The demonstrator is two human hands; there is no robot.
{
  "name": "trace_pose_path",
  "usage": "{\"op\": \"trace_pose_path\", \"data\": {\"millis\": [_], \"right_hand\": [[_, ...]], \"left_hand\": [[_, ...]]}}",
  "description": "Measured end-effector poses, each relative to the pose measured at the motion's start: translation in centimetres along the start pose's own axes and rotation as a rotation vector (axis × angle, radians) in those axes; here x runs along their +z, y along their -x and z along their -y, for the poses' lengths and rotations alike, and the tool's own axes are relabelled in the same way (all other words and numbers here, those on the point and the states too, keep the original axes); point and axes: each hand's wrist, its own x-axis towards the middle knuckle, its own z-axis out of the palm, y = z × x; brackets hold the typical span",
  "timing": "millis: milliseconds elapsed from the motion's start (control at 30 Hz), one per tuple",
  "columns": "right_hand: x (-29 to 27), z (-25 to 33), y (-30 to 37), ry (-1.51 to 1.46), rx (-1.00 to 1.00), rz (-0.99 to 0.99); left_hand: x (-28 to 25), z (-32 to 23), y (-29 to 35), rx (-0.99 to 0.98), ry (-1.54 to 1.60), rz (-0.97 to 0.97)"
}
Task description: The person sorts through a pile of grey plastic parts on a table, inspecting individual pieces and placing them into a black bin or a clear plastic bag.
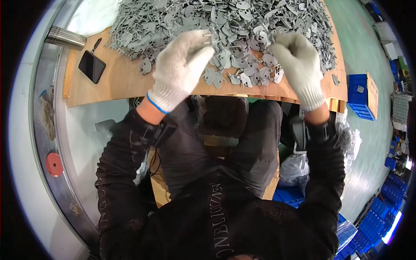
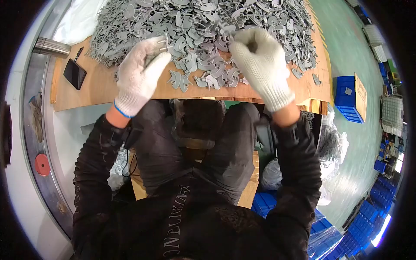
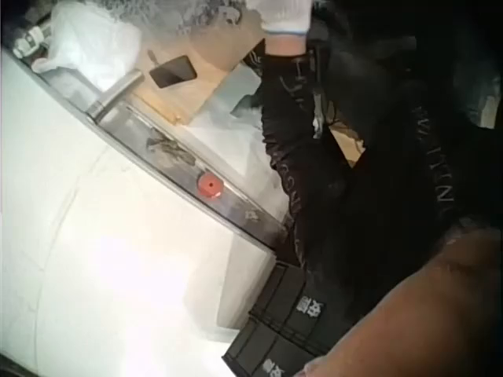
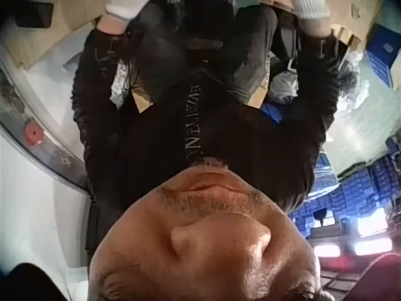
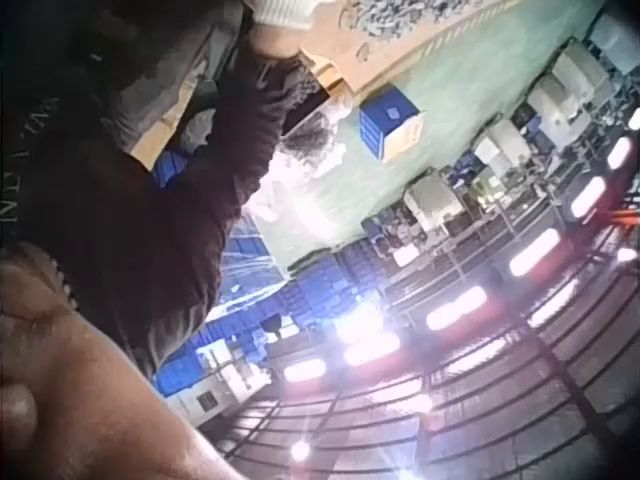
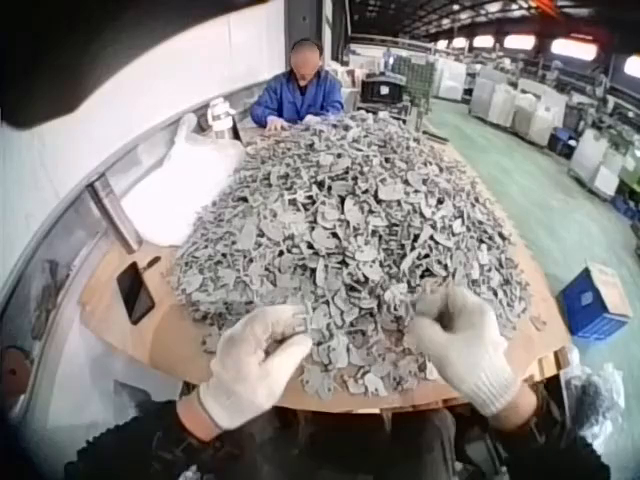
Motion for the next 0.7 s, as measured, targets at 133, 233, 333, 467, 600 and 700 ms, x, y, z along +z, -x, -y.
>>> {"op": "trace_pose_path", "data": {"millis": [133, 233, 333, 467, 600, 700], "right_hand": [[3.1, -1.3, 8.4, -0.849, 0.124, 0.189], [5.2, -1.6, 13.8, -0.892, 0.243, 0.192], [7.0, -3.2, 17.4, -1.056, 0.357, 0.075], [7.8, -6.1, 21.1, -0.857, 0.344, 0.026], [7.6, -7.0, 23.0, -0.838, 0.348, 0.002], [7.7, -7.5, 23.7, -0.866, 0.401, -0.034]], "left_hand": [[2.4, -3.5, 3.6, -0.047, 0.201, 0.087], [6.0, -4.2, 7.4, -0.215, 0.633, 0.186], [8.3, -3.4, 10.1, -0.263, 0.445, 0.169], [7.8, -3.4, 10.9, -0.171, -0.011, 0.556], [9.0, -4.3, 11.9, -0.127, -0.219, 0.713], [9.9, -5.1, 12.3, -0.116, -0.304, 0.749]]}}
